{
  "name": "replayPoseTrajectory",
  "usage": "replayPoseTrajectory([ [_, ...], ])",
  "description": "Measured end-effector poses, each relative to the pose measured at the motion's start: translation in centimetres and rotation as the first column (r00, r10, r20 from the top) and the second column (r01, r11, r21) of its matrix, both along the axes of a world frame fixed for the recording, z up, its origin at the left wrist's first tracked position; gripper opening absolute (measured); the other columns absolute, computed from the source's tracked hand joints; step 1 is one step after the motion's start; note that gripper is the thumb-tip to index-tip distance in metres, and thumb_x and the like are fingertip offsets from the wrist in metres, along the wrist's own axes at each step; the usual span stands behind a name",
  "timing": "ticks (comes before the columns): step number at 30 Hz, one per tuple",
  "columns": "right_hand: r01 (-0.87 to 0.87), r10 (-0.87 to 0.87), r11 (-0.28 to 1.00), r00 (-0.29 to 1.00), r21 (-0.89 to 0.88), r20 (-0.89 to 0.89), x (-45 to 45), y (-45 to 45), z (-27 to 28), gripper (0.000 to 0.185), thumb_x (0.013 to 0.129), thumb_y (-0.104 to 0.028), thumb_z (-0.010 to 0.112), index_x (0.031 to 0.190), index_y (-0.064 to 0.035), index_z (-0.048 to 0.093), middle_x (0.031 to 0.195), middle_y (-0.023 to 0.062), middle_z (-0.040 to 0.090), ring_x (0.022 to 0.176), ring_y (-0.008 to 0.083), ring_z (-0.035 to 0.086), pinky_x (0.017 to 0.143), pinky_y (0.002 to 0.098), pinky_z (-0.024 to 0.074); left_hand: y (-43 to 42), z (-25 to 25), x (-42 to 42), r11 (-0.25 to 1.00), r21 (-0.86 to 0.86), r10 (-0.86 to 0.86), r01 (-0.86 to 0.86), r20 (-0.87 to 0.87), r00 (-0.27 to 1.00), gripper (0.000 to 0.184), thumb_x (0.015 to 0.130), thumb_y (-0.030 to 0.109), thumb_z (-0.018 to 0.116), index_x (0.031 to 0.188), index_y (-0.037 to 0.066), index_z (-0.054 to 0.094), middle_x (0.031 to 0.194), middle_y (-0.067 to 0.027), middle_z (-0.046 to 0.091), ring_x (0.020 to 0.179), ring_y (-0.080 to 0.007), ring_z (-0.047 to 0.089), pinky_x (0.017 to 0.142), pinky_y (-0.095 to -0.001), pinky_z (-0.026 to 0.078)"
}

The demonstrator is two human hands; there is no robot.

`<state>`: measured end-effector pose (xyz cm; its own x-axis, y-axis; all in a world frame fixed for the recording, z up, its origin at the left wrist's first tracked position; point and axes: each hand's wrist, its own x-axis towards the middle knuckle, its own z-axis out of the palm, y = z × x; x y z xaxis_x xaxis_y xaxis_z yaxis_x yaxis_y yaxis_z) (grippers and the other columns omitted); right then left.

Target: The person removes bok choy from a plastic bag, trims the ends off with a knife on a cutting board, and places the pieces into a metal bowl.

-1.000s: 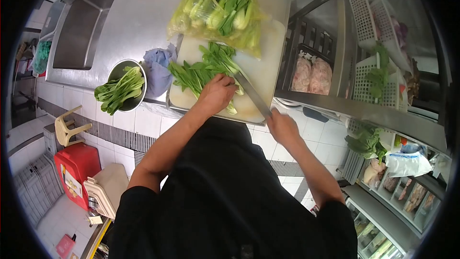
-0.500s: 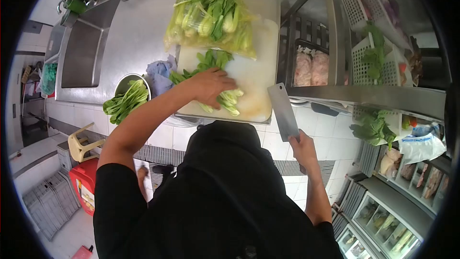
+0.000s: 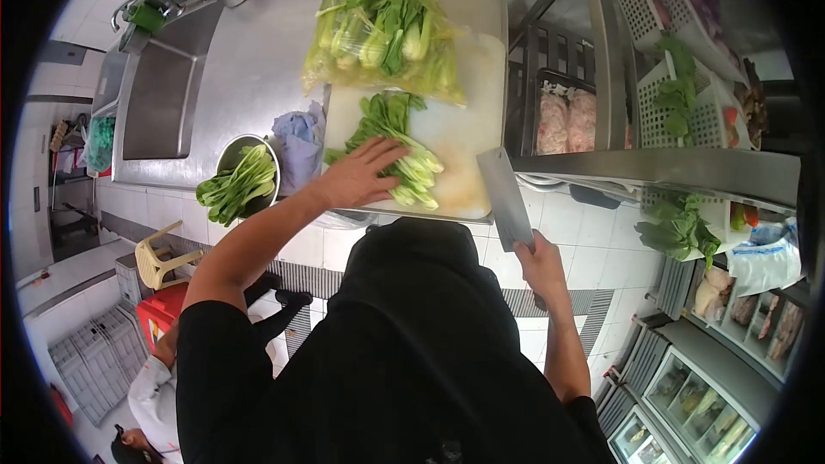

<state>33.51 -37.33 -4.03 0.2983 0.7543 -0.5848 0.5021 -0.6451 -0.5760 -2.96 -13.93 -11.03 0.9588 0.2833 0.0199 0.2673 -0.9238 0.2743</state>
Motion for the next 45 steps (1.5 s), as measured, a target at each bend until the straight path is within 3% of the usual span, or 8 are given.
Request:
replayPoseTrajectory([
  [10,0.012,-0.012,1.000,1.000,0.020,-0.004,0.1,0.2,-0.3,0.034,0.099,-0.028,0.065,0.094,0.0049,0.060,0.066,0.0230,0.062,0.061,0.0390,0.063,0.063,0.0470,0.0484,0.8,-0.2,7.3,0.990,-0.002,0.142,-0.142,-0.048,0.989,0.087,0.092,0.065,0.065,0.158,0.013,0.043,0.158,-0.0188,0.044,0.145,-0.0404,0.042,0.126,-0.0564,0.025],
  [21,-0.028,0.028,1.000,0.999,0.010,0.019,0.4,1.3,-0.9,0.035,0.098,-0.030,0.065,0.098,0.0050,0.062,0.072,0.0255,0.066,0.069,0.0442,0.066,0.066,0.0497,0.0497,0.4,2.1,9.7,0.944,-0.124,0.281,-0.305,-0.181,0.942,0.083,0.079,0.019,0.077,0.154,0.009,0.043,0.137,-0.0155,0.060,0.127,-0.0374,0.059,0.107,-0.0503,0.049],
  [29,-0.042,0.045,0.996,0.999,0.077,-0.029,-0.1,2.8,-2.4,0.031,0.099,-0.028,0.065,0.103,0.0028,0.063,0.071,0.0220,0.066,0.063,0.0348,0.067,0.063,0.0462,0.0506,0.7,0.6,9.1,0.902,-0.263,0.341,-0.341,-0.047,0.939,0.064,0.081,0.013,0.074,0.140,0.005,0.051,0.123,-0.0186,0.066,0.108,-0.0403,0.067,0.090,-0.0492,0.057],
  [35,-0.100,0.104,0.992,0.994,0.071,-0.046,-0.4,4.6,-2.8,0.028,0.100,-0.026,0.063,0.104,0.0025,0.063,0.069,0.0178,0.066,0.054,0.0271,0.064,0.058,0.0429,0.0497,0.1,10.9,5.1,0.705,-0.468,0.638,-0.532,0.093,0.764,0.063,0.078,0.012,0.075,0.138,0.004,0.054,0.117,-0.0213,0.068,0.104,-0.0421,0.069,0.091,-0.0466,0.057],
  [37,-0.114,0.118,0.991,0.992,0.077,-0.049,-1.0,5.1,-2.3,0.029,0.100,-0.026,0.063,0.103,0.0030,0.063,0.068,0.0174,0.066,0.054,0.0264,0.063,0.057,0.0426,0.0497,0.9,18.0,1.0,0.560,-0.536,0.697,-0.632,-0.106,0.709,0.067,0.080,0.013,0.076,0.142,0.003,0.053,0.123,-0.0245,0.068,0.113,-0.0428,0.067,0.098,-0.0470,0.055],
  [38,-0.116,0.121,0.990,0.991,0.078,-0.054,-1.1,5.2,-2.3,0.029,0.100,-0.026,0.063,0.103,0.0030,0.063,0.068,0.0174,0.066,0.054,0.0264,0.063,0.057,0.0426,0.0497,1.4,17.7,-2.4,0.651,-0.393,0.714,-0.649,0.025,0.700,0.064,0.079,0.011,0.077,0.139,0.004,0.055,0.115,-0.0238,0.070,0.109,-0.0420,0.068,0.096,-0.0464,0.055],
  [40,-0.095,0.100,0.992,0.993,0.077,-0.055,-1.5,5.4,-2.4,0.029,0.100,-0.025,0.063,0.103,0.0035,0.063,0.067,0.0172,0.065,0.053,0.0264,0.063,0.058,0.0426,0.0497,1.3,22.8,-6.6,0.538,-0.352,0.776,-0.766,-0.149,0.613,0.060,0.078,0.011,0.076,0.135,0.003,0.057,0.115,-0.0205,0.071,0.108,-0.0405,0.069,0.094,-0.0479,0.054],
  [45,-0.097,0.102,0.993,0.991,0.061,-0.089,-2.3,5.7,-2.4,0.028,0.100,-0.023,0.062,0.108,0.0040,0.063,0.070,0.0126,0.063,0.053,0.0205,0.059,0.054,0.0387,0.0488,0.3,14.7,-16.0,0.551,0.101,0.750,-0.829,-0.495,0.438,0.055,0.084,0.010,0.068,0.139,0.007,0.057,0.130,-0.0203,0.066,0.111,-0.0385,0.070,0.094,-0.0493,0.055],
])
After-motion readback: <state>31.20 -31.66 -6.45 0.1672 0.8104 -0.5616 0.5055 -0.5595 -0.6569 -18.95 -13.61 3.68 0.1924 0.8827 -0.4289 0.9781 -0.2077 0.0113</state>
